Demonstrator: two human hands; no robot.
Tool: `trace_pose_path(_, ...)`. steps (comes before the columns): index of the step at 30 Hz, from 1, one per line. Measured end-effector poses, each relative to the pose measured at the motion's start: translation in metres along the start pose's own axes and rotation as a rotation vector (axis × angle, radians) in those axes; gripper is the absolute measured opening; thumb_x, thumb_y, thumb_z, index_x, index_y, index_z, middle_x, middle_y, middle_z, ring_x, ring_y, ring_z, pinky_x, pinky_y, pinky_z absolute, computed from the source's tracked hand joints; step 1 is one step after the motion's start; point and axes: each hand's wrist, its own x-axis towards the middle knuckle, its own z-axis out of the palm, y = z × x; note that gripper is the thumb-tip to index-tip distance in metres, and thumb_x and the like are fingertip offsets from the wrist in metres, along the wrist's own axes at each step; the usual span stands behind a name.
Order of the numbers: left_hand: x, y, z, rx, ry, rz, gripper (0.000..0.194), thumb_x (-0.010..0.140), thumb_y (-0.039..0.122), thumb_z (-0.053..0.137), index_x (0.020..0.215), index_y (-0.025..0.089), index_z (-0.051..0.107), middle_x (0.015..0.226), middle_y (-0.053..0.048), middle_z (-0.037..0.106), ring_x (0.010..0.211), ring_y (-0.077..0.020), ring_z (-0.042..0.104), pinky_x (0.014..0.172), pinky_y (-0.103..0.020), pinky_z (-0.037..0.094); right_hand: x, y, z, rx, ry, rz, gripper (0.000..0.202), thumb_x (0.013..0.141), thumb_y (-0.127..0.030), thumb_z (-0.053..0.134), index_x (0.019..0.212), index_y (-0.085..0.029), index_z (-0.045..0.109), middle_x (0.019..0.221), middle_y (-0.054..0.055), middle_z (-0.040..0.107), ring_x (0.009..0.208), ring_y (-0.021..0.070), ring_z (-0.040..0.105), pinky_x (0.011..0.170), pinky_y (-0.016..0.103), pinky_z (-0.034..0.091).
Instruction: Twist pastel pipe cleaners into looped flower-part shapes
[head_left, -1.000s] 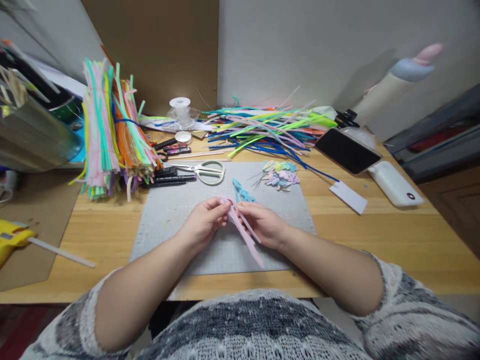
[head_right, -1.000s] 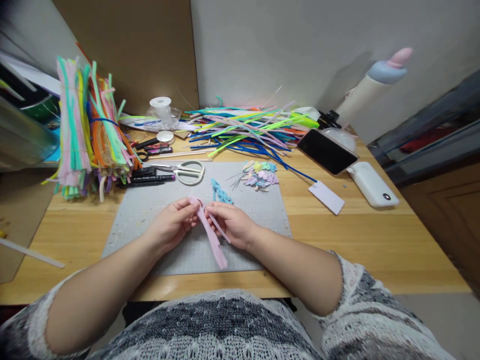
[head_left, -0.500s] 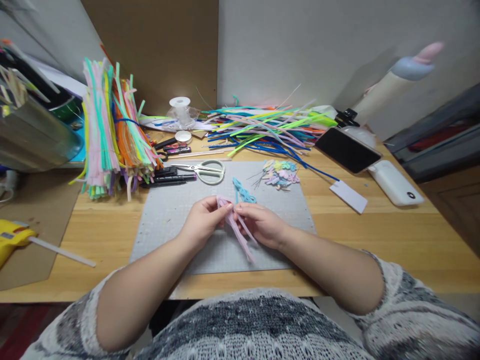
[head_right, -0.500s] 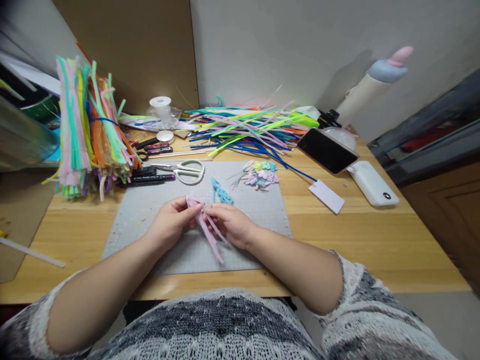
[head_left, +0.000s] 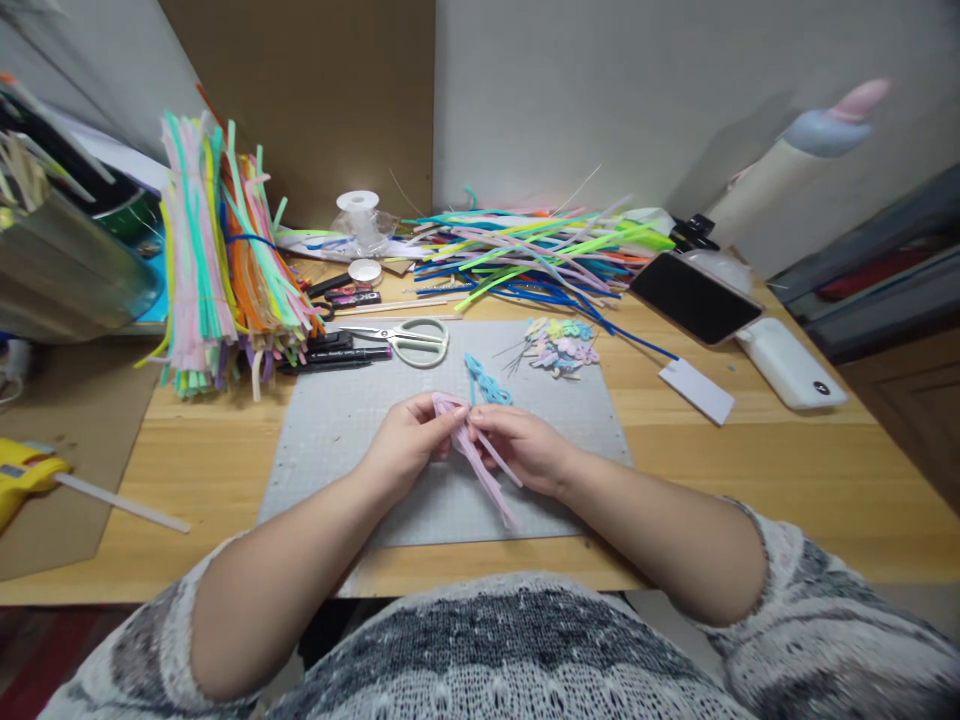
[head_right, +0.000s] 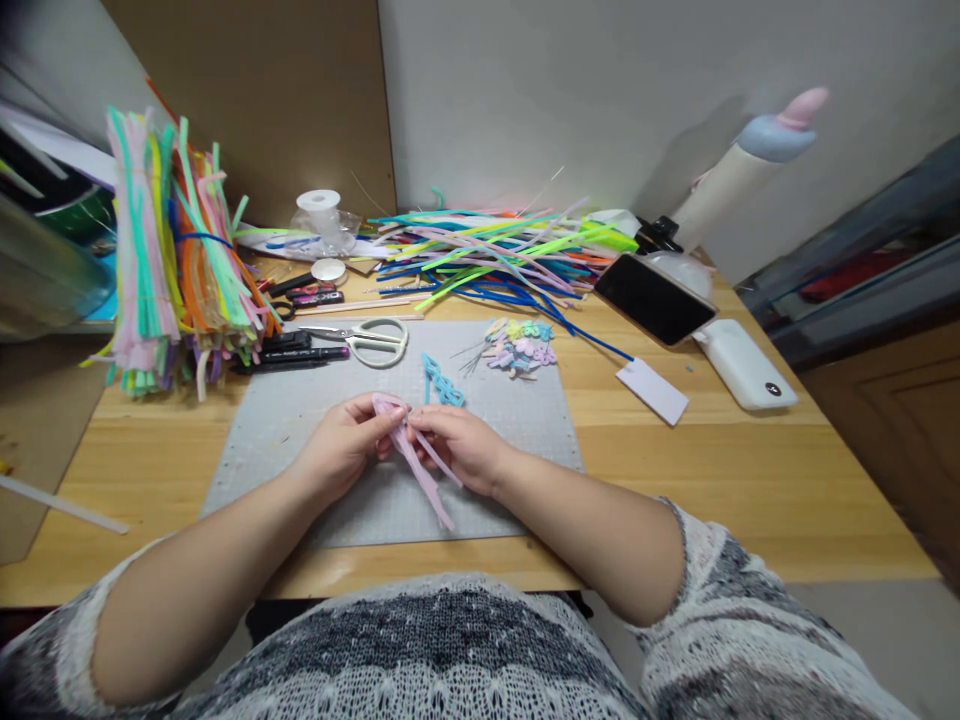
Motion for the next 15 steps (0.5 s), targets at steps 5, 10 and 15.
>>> trace_pose_path(5, -0.0011, 0.0020, 0.0008, 0.016, -0.009, 0.011, 0.025, 0.068, 0.036, 0.074, 0.072, 0.013, 0.065, 0.058, 0.000, 0.061, 0.045, -0.0053, 0.042, 0.044, -0.018, 0.031, -0.0004, -0.0004, 0.0005, 0.015, 0.002, -0.002, 0.026, 0.070, -0.035, 0.067, 0.063, -0.014, 0.056, 0.058, 0.001, 0.054, 0.051, 0.0089, 0.044, 0.046, 0.021, 0.026)
trace_pose_path(10, -0.0009, 0.0005, -0.0008, 0.093, 0.000, 0.043, 0.023, 0.070, 0.035, 0.073, 0.071, 0.013, 0.065, 0.058, 0.000, 0.061, 0.045, -0.0058, 0.043, 0.045, -0.019, 0.032, 0.0006, -0.0014, -0.0002, -0.032, -0.003, 0.003, 0.025, 0.070, -0.034, 0.064, 0.059, -0.014, 0.055, 0.056, 0.000, 0.053, 0.047, 0.0079, 0.042, 0.044, 0.021, 0.026)
trace_pose_path(15, -0.0010, -0.0003, -0.0007, 0.139, 0.003, 0.049, 0.023, 0.070, 0.035, 0.072, 0.071, 0.013, 0.065, 0.058, -0.001, 0.062, 0.044, -0.0060, 0.043, 0.044, -0.019, 0.032, 0.0019, -0.0019, -0.0024, -0.042, -0.026, 0.028, 0.025, 0.072, -0.033, 0.061, 0.058, -0.014, 0.054, 0.057, 0.001, 0.053, 0.049, 0.0085, 0.044, 0.045, 0.020, 0.030)
